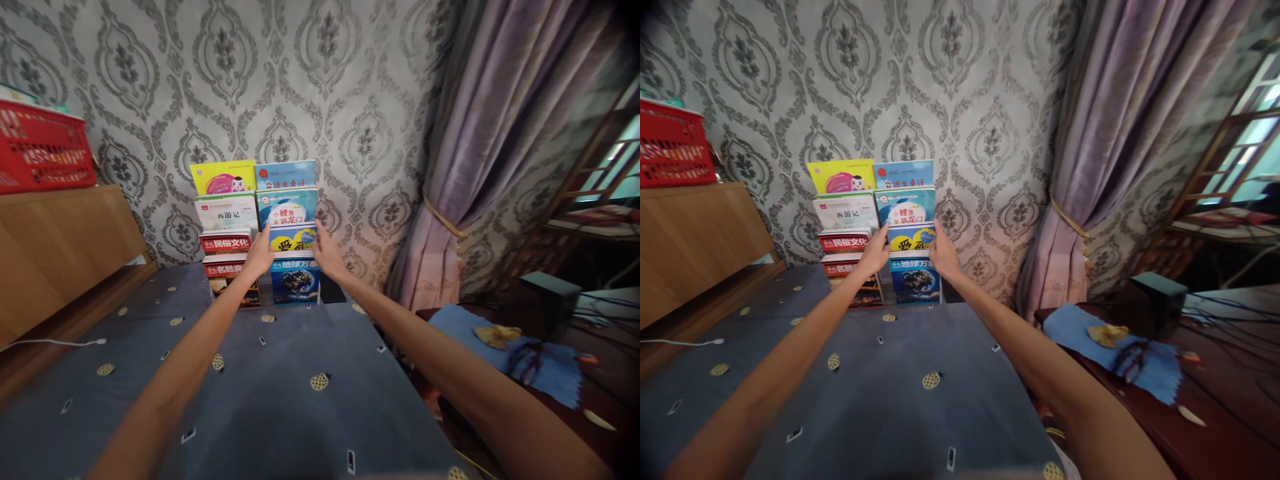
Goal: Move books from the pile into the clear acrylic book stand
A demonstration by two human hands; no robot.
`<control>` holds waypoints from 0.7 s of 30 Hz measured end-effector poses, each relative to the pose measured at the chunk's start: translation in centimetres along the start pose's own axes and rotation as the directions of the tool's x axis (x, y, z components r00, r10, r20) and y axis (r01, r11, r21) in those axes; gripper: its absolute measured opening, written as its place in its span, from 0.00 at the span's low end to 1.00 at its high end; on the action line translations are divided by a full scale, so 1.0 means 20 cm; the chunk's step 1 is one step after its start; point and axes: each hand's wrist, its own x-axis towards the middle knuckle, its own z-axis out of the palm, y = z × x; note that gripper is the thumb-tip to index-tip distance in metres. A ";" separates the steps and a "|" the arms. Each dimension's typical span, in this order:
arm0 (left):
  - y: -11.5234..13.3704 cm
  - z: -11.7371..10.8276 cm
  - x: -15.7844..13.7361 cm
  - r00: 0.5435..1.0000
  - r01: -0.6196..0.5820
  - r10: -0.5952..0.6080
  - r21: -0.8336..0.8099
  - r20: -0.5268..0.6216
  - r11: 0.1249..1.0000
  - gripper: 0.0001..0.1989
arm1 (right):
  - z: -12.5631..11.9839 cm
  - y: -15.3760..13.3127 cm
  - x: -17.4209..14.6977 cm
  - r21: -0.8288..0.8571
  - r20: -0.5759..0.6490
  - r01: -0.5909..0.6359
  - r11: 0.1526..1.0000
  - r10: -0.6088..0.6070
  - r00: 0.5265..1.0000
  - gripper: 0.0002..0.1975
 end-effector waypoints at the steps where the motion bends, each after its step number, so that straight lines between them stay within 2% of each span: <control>1: 0.01 -0.01 0.00 1.000 0.029 -0.029 0.028 -0.004 0.999 0.33 | -0.01 -0.01 0.01 -0.006 0.005 -0.014 1.000 0.014 1.000 0.32; 3: 0.04 -0.03 0.01 0.998 0.058 -0.057 0.086 -0.015 0.995 0.31 | -0.02 -0.03 0.02 -0.037 0.020 -0.025 0.999 0.026 0.999 0.31; 9: 0.07 -0.05 0.02 0.998 -0.008 0.018 0.158 -0.062 0.987 0.28 | -0.04 -0.06 0.05 -0.148 0.047 -0.037 0.988 0.044 0.998 0.29; 13: 0.07 -0.06 0.03 0.997 0.015 -0.004 0.147 -0.071 0.989 0.23 | -0.05 -0.06 0.05 -0.158 0.042 -0.003 0.987 0.010 0.999 0.30; 21: 0.08 -0.07 0.06 0.997 0.023 -0.009 0.185 -0.075 0.982 0.17 | -0.04 -0.03 0.08 -0.154 0.039 -0.023 0.988 0.030 0.999 0.27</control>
